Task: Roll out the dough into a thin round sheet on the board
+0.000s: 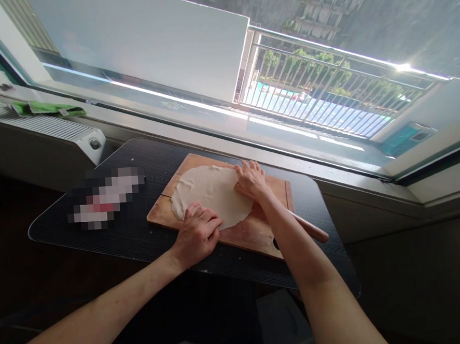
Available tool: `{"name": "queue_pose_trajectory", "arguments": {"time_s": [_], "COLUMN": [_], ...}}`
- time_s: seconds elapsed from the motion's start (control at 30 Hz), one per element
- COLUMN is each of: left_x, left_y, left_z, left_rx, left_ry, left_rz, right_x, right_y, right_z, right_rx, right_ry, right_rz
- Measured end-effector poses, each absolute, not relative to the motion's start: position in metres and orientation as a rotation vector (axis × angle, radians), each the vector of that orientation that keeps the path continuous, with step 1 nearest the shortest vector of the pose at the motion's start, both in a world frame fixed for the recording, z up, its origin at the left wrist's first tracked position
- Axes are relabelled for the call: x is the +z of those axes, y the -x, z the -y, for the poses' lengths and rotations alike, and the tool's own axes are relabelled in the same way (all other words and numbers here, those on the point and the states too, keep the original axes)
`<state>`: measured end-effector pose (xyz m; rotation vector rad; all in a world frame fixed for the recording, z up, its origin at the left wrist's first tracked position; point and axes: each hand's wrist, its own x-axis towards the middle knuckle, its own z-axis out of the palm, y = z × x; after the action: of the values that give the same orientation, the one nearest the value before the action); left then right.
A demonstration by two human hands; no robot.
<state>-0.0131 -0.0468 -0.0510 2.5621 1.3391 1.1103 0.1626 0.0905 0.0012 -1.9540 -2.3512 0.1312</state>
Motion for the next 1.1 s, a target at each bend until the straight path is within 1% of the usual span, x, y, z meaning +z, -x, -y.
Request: {"name": "queue_pose_trajectory", "arguments": {"time_s": [0.2,0.37,0.53,0.6,0.7,0.83,0.9,1.0,1.1], "left_x": [-0.052,-0.052,-0.052,-0.052,-0.052,-0.051,-0.052,-0.052,-0.051], "left_y": [0.014,0.014,0.014,0.014,0.014,0.014,0.014,0.014,0.014], "left_z": [0.046,0.047,0.046,0.046,0.046,0.046,0.046,0.046,0.045], "left_rx": [1.110,1.121,1.133,1.132,1.139,1.146,1.146,1.150,1.156], "left_ry": [-2.588,-2.564,-2.583,-2.594,-2.586,-2.572,-2.577,-2.590,-2.585], "left_rz": [-1.333,-1.336,-1.309,-1.310,-1.309,-1.312,-1.310,-1.306,-1.296], "right_x": [-0.011,0.000,-0.003,-0.006,-0.003,0.003,0.000,-0.009,-0.008], "right_y": [-0.142,-0.160,-0.152,-0.147,-0.153,-0.160,-0.152,-0.138,-0.139], "right_z": [-0.050,-0.086,-0.070,-0.063,-0.076,-0.088,-0.073,-0.048,-0.059], "right_rx": [0.036,0.033,0.168,0.129,0.018,0.056,0.087,0.038,-0.027], "right_ry": [1.668,1.851,1.751,1.704,1.755,1.871,1.801,1.611,1.658], "right_rz": [2.469,2.480,2.530,2.495,2.454,2.453,2.473,2.515,2.464]}}
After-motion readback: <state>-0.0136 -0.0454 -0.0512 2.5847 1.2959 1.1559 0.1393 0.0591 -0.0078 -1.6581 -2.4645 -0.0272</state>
